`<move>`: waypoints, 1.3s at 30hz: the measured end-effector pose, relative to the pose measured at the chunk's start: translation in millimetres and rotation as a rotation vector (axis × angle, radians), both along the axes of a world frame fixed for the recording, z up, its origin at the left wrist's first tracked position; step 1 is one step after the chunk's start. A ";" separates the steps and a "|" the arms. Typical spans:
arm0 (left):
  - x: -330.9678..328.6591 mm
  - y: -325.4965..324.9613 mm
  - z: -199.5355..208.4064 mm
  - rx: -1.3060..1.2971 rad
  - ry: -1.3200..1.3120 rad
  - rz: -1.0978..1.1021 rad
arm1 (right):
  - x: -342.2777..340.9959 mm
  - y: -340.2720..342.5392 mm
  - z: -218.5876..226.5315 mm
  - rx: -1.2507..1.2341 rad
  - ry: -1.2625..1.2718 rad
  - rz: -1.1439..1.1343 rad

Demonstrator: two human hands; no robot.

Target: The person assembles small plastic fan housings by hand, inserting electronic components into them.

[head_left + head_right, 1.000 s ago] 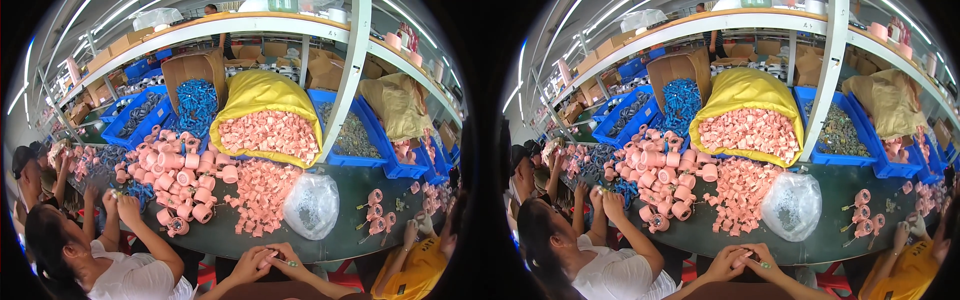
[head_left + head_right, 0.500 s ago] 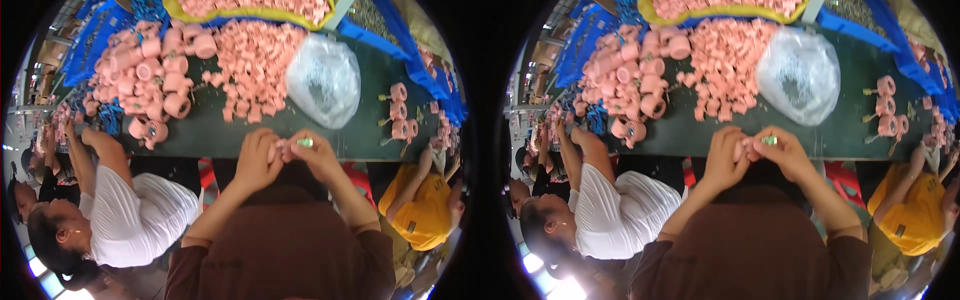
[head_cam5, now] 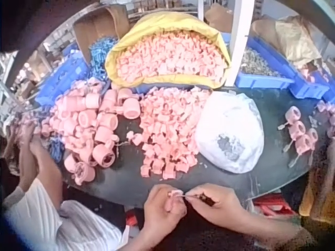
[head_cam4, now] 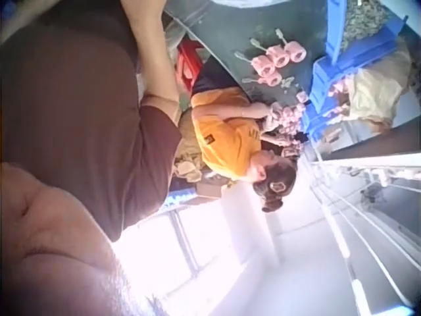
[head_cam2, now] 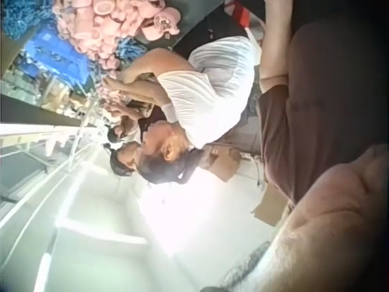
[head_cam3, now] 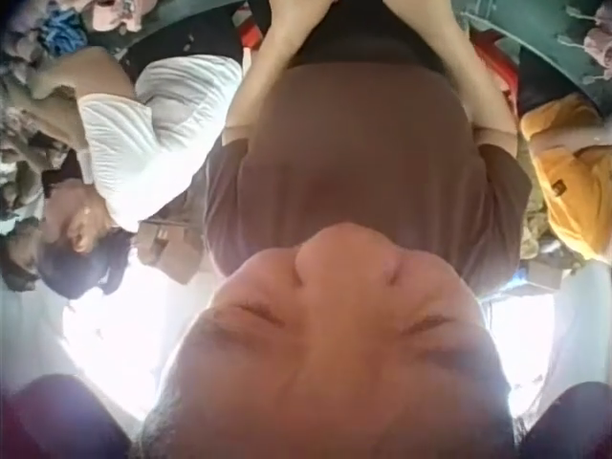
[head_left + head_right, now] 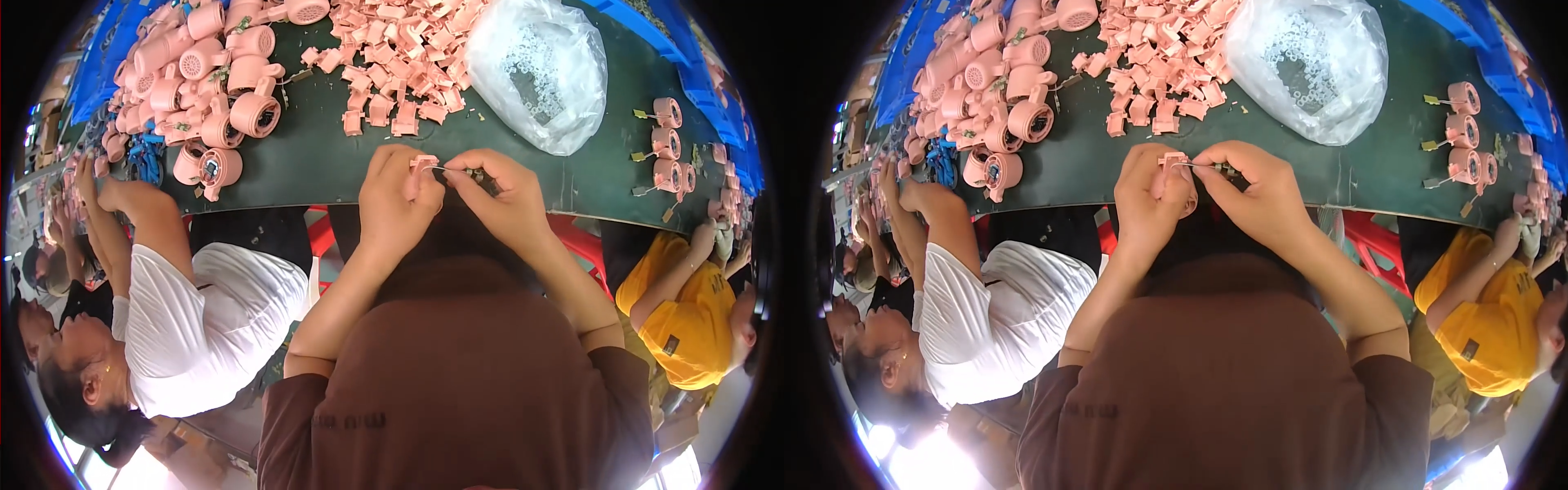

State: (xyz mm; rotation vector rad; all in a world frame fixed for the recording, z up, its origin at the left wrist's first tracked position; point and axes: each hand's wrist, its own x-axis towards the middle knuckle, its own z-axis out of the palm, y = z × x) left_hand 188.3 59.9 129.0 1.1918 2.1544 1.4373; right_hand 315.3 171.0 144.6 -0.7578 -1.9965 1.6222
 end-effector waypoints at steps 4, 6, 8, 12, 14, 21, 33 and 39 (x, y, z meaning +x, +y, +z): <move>-1.4 -1.8 -2.0 0.011 -0.102 -0.007 | -9.8 -1.9 2.4 0.001 -0.028 -0.032; -1.6 -2.1 -1.9 0.018 -0.156 -0.009 | -11.6 0.9 1.8 -0.042 -0.085 0.001; -1.6 -2.1 -2.8 0.057 -0.164 -0.016 | -12.9 1.9 4.0 -0.034 -0.093 0.006; -4.7 -1.5 -2.5 0.080 -0.022 -0.060 | -13.9 5.0 6.5 -0.055 -0.111 0.032; -4.7 -1.8 0.0 0.060 -0.039 -0.054 | -14.1 8.2 13.0 -0.089 -0.155 0.067; -8.3 -9.2 2.1 0.044 -0.116 -0.018 | -32.3 49.7 -1.3 0.256 -0.030 0.107; -10.4 -12.6 -7.3 0.109 -0.475 0.028 | -39.5 56.9 2.7 -0.205 -0.064 0.204; -6.7 -8.4 4.5 0.054 -0.596 -0.095 | -14.7 35.7 7.4 -0.002 -0.038 0.211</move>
